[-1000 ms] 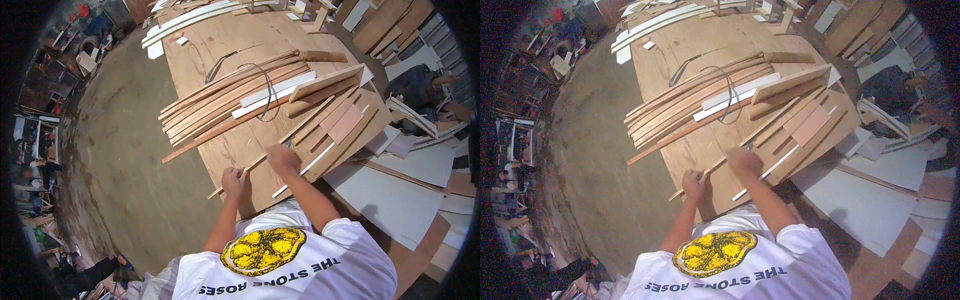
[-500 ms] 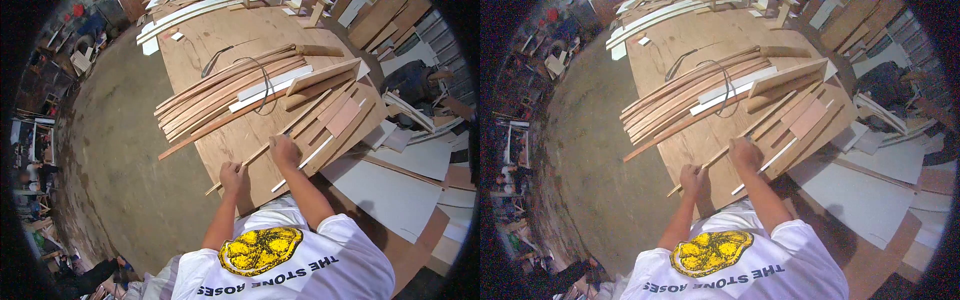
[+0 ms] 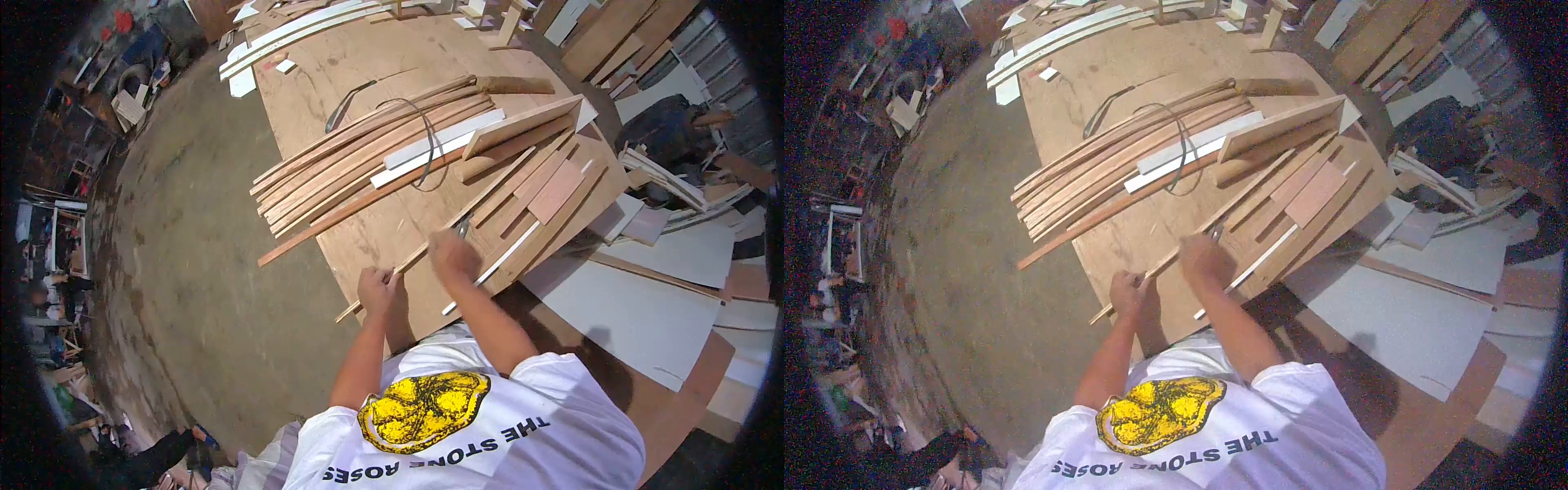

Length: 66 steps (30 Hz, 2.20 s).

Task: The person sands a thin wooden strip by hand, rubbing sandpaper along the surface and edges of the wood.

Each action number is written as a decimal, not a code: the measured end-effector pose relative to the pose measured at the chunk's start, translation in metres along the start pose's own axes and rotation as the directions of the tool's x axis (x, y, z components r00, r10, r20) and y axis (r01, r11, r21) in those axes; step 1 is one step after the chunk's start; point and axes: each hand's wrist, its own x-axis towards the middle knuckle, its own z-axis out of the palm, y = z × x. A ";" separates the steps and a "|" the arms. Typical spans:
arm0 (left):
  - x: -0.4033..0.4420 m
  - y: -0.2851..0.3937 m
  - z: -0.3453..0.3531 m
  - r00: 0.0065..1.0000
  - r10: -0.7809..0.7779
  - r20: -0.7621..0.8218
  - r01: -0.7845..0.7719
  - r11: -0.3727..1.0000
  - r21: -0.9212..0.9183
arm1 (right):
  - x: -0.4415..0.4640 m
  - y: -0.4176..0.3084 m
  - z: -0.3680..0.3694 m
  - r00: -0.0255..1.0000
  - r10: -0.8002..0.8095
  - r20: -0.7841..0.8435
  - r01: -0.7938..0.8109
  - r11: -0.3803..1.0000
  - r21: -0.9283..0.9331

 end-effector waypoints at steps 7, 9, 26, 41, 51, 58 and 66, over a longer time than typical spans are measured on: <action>-0.006 -0.007 0.003 1.000 0.011 -0.014 -0.011 1.000 0.010 | -0.021 0.013 0.038 0.929 -0.363 -0.067 0.369 0.920 0.133; -0.008 -0.007 0.003 1.000 0.015 -0.017 -0.015 1.000 0.014 | -0.001 0.019 0.016 0.999 -0.053 0.009 0.051 0.994 0.097; -0.037 0.020 -0.013 0.998 0.029 -0.047 -0.028 1.000 0.012 | -0.055 0.059 0.069 0.930 -0.239 -0.280 0.336 0.863 0.376; -0.041 0.063 -0.002 0.990 0.137 -0.025 -0.139 0.987 -0.075 | -0.048 0.094 0.038 0.948 -0.168 -0.269 0.226 0.953 0.202; -0.038 0.078 0.008 0.999 -0.020 -0.049 0.015 0.995 -0.094 | -0.033 0.079 0.027 0.929 -0.367 -0.036 0.361 0.883 0.299; -0.050 0.073 0.005 0.980 -0.128 -0.149 0.122 0.991 -0.045 | -0.022 0.087 0.051 0.895 -0.441 -0.069 0.434 0.825 0.363; -0.035 0.042 -0.034 0.974 -0.070 -0.217 0.125 0.960 0.252 | 0.002 0.097 0.030 0.908 -0.413 -0.069 0.399 0.804 0.440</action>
